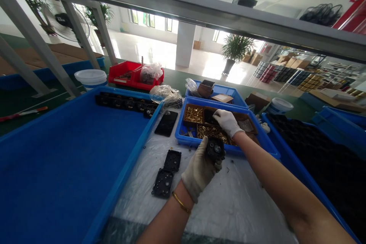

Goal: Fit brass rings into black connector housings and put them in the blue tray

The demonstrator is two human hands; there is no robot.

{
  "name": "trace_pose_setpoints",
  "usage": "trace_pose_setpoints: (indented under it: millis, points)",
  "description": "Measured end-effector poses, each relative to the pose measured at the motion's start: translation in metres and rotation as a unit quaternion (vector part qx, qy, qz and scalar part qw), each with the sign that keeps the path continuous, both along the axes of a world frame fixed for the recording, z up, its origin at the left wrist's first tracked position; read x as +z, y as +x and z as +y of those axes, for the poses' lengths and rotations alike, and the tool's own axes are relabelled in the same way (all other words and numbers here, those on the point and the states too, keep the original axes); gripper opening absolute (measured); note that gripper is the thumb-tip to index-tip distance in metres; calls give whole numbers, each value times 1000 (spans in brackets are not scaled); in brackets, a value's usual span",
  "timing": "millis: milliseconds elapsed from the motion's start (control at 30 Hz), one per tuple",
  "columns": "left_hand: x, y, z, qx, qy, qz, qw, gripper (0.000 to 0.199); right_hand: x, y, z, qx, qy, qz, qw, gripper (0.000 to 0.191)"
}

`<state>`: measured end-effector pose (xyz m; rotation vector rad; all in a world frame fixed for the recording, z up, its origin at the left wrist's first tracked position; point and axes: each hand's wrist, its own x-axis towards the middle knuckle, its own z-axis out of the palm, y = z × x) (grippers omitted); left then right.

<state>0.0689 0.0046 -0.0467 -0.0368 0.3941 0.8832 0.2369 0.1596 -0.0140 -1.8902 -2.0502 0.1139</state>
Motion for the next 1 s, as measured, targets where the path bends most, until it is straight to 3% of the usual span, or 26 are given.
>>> trace_pose_setpoints:
  millis: [233, 333, 433, 600, 833, 1000]
  points:
    - [-1, 4, 0, 42, 9, -4, 999, 28, 11, -5, -95, 18, 101, 187, 977, 27]
    - [-8, 8, -3, 68, 58, -8, 996, 26, 8, -11, -138, 48, 163, 254, 952, 19]
    - [-15, 12, -7, 78, 112, -7, 991, 32, 4, -20, -166, 89, 231, 244, 938, 8]
    - [-20, 14, -10, 70, 182, 0, 981, 46, -6, -28, -177, 73, 285, 166, 941, 8]
    - [-22, 15, -9, 67, 208, 12, 976, 43, -16, -24, -178, 69, 248, 200, 946, 6]
    - [-24, 12, -8, 83, 216, 28, 972, 35, -12, -19, -181, 127, 241, 174, 946, 10]
